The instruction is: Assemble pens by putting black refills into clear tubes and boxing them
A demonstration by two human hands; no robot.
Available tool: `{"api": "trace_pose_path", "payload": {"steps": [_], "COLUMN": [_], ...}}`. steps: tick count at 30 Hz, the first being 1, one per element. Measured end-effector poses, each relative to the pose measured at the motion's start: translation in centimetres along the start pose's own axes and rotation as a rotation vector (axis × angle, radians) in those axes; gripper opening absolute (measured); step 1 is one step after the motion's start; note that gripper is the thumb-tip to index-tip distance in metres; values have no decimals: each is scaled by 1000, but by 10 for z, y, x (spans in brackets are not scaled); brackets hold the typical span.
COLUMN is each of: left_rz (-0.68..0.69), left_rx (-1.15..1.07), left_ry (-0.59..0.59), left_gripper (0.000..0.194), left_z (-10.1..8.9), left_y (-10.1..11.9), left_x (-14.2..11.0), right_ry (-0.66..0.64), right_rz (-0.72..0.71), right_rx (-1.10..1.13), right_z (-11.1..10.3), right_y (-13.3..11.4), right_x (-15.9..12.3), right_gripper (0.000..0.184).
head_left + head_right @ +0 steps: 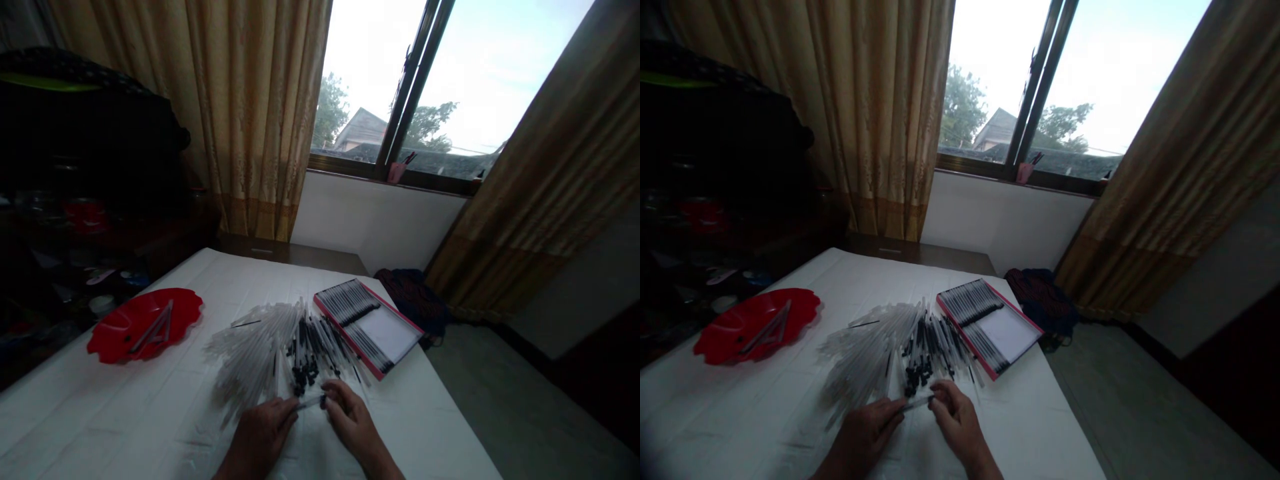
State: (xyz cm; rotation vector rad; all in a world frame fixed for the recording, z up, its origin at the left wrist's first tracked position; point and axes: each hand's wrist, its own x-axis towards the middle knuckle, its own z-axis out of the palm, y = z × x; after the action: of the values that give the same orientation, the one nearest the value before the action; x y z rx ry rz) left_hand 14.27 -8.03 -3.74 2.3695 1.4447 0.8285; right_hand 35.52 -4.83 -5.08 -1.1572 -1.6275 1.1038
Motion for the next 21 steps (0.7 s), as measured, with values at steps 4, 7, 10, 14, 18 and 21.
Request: {"api": "trace_pose_path", "payload": {"steps": [4,7,10,14,18,21], "left_rz": [8,18,29,75,99,86], "left_rx": [32,49,72,85,86,44], "left_ry": [7,16,16,12,18,28], "left_gripper": [23,23,23,22,22,22], "left_z": [2,3,3,2,3,3], "left_y": [0,-1,-1,-3,-3,-4], "left_x": [0,0,0,0,-1,-1], "right_ry": [5,25,39,42,17,6], "right_rz": [-17,-48,-81,-125,-80,-76], "right_rx": [-55,-175,-312,-447,-413,-347], "right_z": [-1,0,2,6,7,6], "right_y": [0,-6,-9,-10,-12,-14], "right_x": [0,0,-1,0,0,-2], "right_gripper": [18,15,25,37,48,49]}}
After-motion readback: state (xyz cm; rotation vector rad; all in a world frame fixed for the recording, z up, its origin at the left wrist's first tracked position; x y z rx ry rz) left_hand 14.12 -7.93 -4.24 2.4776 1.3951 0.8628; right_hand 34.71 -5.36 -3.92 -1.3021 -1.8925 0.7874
